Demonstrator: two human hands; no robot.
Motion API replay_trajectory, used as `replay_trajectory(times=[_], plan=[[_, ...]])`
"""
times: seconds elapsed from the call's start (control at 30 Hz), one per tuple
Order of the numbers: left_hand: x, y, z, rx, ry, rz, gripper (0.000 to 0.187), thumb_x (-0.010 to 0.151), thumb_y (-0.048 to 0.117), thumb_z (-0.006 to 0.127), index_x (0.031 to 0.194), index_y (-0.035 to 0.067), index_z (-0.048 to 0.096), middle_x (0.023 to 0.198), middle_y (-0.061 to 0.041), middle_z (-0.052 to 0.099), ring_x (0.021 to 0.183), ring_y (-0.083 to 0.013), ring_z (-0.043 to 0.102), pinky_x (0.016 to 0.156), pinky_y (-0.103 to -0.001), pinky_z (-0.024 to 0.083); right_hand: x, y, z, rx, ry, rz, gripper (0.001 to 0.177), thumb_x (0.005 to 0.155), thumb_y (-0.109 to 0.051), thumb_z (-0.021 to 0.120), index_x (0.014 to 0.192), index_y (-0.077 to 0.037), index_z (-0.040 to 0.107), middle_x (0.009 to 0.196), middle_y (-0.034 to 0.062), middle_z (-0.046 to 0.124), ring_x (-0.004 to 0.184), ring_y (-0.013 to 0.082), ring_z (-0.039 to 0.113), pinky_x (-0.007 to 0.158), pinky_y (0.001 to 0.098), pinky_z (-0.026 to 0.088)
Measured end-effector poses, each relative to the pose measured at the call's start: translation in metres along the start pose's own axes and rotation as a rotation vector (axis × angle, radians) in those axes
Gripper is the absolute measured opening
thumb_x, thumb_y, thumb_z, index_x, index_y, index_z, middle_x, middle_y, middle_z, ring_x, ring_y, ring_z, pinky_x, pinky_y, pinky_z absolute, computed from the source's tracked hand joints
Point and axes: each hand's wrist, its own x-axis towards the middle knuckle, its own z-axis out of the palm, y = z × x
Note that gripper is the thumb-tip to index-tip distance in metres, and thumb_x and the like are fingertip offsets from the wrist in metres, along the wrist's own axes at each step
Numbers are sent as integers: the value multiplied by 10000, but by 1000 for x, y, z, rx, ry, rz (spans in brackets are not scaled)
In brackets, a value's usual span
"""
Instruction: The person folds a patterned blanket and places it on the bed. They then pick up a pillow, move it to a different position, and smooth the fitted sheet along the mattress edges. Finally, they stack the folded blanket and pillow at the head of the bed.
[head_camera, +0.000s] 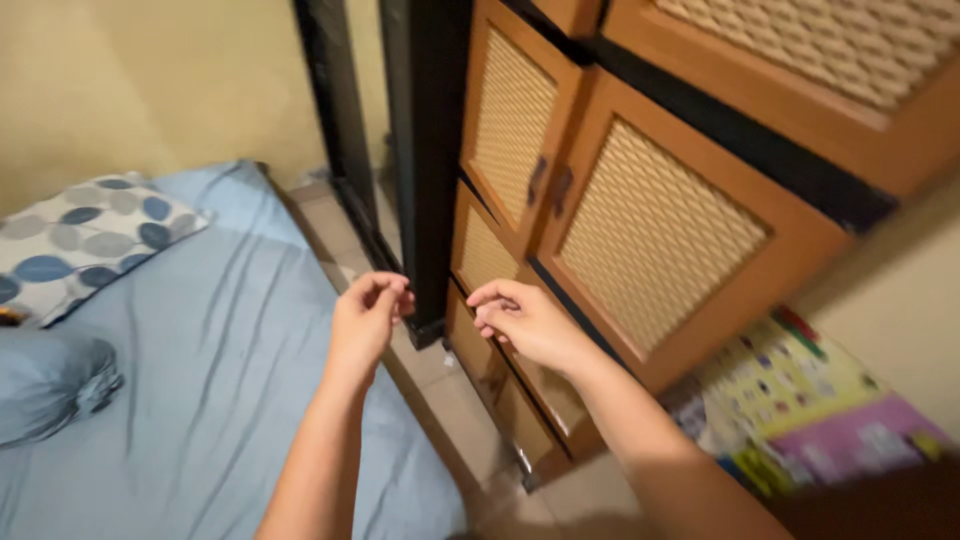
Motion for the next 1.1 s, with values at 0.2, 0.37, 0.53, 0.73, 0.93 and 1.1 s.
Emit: replay_trajectory(times=[0.2, 0.37, 0.53, 0.73, 0.93, 1.1], plan=[[14, -11, -22, 58, 215, -49, 174, 991, 170, 614, 1036, 31, 709, 864, -56, 727, 783, -124, 680, 671, -250, 494, 87, -1, -10, -24, -155, -65, 211, 943, -109, 617, 1133, -56, 690, 885, 8, 706, 791, 80, 657, 664, 229, 517], [48, -31, -51, 52, 352, -74, 164, 981, 156, 621, 1011, 25, 714, 843, -50, 733, 764, -133, 687, 652, -261, 488, 175, 5, 15, -65, -318, -119, 195, 965, -130, 621, 1121, -36, 689, 879, 27, 693, 780, 90, 653, 667, 239, 521], [122, -60, -83, 183, 394, 81, 153, 968, 133, 629, 1004, 15, 718, 805, -71, 736, 745, -137, 691, 691, -278, 535, 304, -10, 60, -26, -407, -80, 203, 960, -130, 615, 1128, -41, 689, 885, 40, 711, 768, 104, 652, 655, 253, 510], [243, -65, -165, 188, 578, -9, 146, 956, 134, 633, 1002, 24, 717, 818, -73, 744, 750, -151, 710, 707, -294, 556, 485, -39, 142, -72, -537, -65, 228, 962, -155, 589, 1146, -64, 689, 898, 19, 716, 790, 104, 674, 677, 253, 524], [338, -46, -248, 207, 782, 8, 157, 962, 147, 621, 993, 19, 707, 840, -80, 743, 771, -161, 719, 721, -294, 566, 618, -49, 203, -194, -643, -57, 246, 944, -145, 563, 1147, -78, 687, 897, 5, 700, 802, 105, 670, 691, 257, 519], [377, -31, -299, 242, 853, -19, 161, 959, 152, 626, 1000, 19, 708, 843, -78, 745, 785, -163, 720, 720, -297, 546, 692, -50, 264, -137, -723, -151, 236, 924, -109, 564, 1116, -60, 692, 871, 15, 692, 779, 119, 682, 682, 275, 536]])
